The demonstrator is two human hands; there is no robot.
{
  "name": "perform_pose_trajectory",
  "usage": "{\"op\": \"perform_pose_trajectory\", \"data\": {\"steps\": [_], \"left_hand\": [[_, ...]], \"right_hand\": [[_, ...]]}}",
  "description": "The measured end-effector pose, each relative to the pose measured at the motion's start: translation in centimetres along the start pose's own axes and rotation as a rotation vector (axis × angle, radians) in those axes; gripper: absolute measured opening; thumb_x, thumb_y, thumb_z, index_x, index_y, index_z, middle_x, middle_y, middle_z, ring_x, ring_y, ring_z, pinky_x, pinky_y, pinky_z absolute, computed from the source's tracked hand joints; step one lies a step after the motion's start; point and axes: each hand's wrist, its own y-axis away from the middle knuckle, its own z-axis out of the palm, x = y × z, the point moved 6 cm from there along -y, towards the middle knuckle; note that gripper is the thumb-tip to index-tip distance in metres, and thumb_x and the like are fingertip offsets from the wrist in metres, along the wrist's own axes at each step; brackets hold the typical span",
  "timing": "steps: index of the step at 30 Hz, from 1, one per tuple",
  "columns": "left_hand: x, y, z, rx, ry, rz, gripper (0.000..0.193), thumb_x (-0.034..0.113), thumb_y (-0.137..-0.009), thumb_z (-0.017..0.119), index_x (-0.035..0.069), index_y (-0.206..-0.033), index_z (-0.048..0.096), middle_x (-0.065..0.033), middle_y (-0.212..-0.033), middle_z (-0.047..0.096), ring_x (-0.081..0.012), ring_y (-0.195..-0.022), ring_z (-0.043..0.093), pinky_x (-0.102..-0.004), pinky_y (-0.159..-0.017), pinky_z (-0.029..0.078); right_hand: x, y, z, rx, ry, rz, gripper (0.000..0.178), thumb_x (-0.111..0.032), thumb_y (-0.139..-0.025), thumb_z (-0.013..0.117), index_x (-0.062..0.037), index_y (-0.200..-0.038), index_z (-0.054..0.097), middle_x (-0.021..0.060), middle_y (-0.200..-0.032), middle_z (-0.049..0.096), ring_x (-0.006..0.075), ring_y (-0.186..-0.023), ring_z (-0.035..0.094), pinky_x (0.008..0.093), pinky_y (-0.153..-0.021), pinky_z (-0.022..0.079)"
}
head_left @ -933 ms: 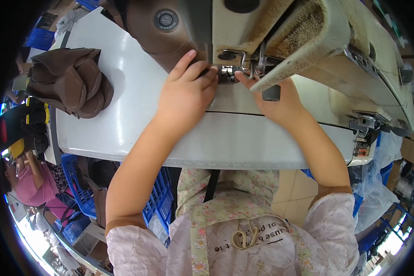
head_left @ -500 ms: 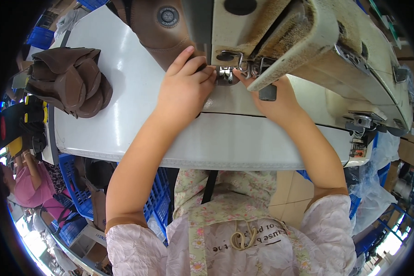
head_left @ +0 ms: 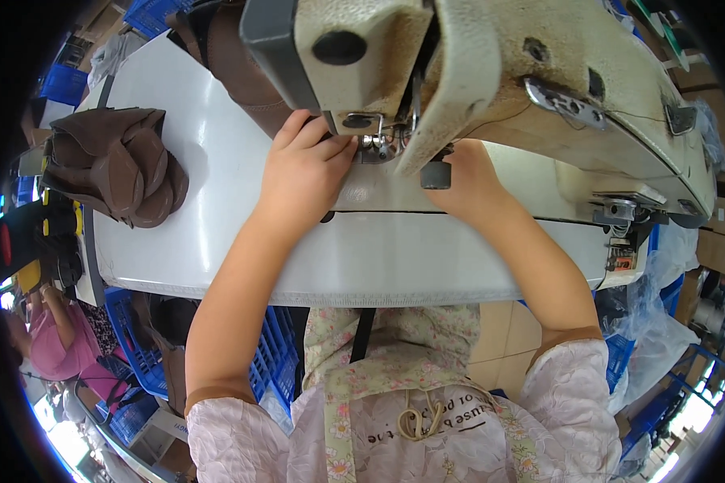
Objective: Stitching and trimming leather shoe components using an industrial sewing machine in a factory setting.
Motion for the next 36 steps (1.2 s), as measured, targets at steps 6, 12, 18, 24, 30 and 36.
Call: {"op": "perform_pose_trajectory", "data": {"steps": [6, 12, 18, 24, 30, 36], "left_hand": [[0.4, -0.2, -0.3, 0.06, -0.028, 0.055, 0.019, 0.008, -0.079, 0.066, 0.004, -0.095, 0.075, 0.0009, -0.102, 0.071, -0.0196, -0.104, 0.06, -0.0384, -0.097, 0.044], [0.1, 0.4, 0.5, 0.043, -0.022, 0.055, 0.024, 0.008, -0.077, 0.065, 0.004, -0.099, 0.075, 0.0013, -0.101, 0.072, -0.0188, -0.1, 0.06, -0.0374, -0.093, 0.045], [-0.1, 0.7, 0.6, 0.021, -0.005, 0.048, 0.021, 0.01, -0.073, 0.066, 0.008, -0.092, 0.075, 0.0022, -0.095, 0.071, -0.0188, -0.085, 0.058, -0.0356, -0.082, 0.043], [-0.2, 1.0, 0.6, 0.012, -0.009, 0.031, 0.023, 0.008, -0.069, 0.067, 0.009, -0.09, 0.074, 0.0035, -0.092, 0.07, -0.0183, -0.087, 0.058, -0.0361, -0.084, 0.042], [0.1, 0.6, 0.3, 0.036, -0.008, 0.043, 0.025, 0.006, -0.07, 0.067, 0.007, -0.093, 0.074, 0.002, -0.096, 0.071, -0.0183, -0.095, 0.06, -0.0369, -0.085, 0.043], [0.0, 0.7, 0.5, 0.021, -0.007, 0.026, 0.025, 0.006, -0.073, 0.068, 0.006, -0.096, 0.074, 0.0009, -0.099, 0.071, -0.0184, -0.097, 0.06, -0.0369, -0.085, 0.043]], "right_hand": [[0.5, 0.0, 0.9, -0.028, 0.022, -0.1, 0.012, -0.014, -0.085, 0.065, -0.0048, -0.078, 0.066, 0.0095, -0.077, 0.062, 0.0307, -0.072, 0.064, 0.043, -0.062, 0.051], [0.5, 0.1, 0.8, -0.015, -0.031, -0.067, 0.01, -0.014, -0.087, 0.06, -0.0058, -0.09, 0.065, 0.008, -0.084, 0.063, 0.0287, -0.079, 0.066, 0.0416, -0.065, 0.053], [-0.2, -0.2, -0.4, 0.146, -0.045, -0.133, 0.014, -0.01, -0.066, 0.072, -0.0014, -0.063, 0.062, 0.0183, -0.063, 0.059, 0.0392, -0.063, 0.061, 0.0477, -0.06, 0.049], [-0.3, -0.1, 0.0, 0.158, 0.009, -0.189, 0.015, -0.008, -0.068, 0.071, -0.0022, -0.063, 0.058, 0.0171, -0.063, 0.056, 0.0394, -0.065, 0.061, 0.0498, -0.061, 0.048], [-0.7, -0.2, -0.6, 0.195, 0.047, -0.215, 0.016, -0.006, -0.068, 0.069, -0.0001, -0.062, 0.056, 0.0177, -0.063, 0.057, 0.0396, -0.066, 0.061, 0.0489, -0.062, 0.048], [-0.6, -0.3, -0.7, 0.182, -0.01, -0.169, 0.016, -0.005, -0.068, 0.069, 0.0009, -0.062, 0.055, 0.0195, -0.063, 0.057, 0.041, -0.067, 0.061, 0.0493, -0.062, 0.048]]}}
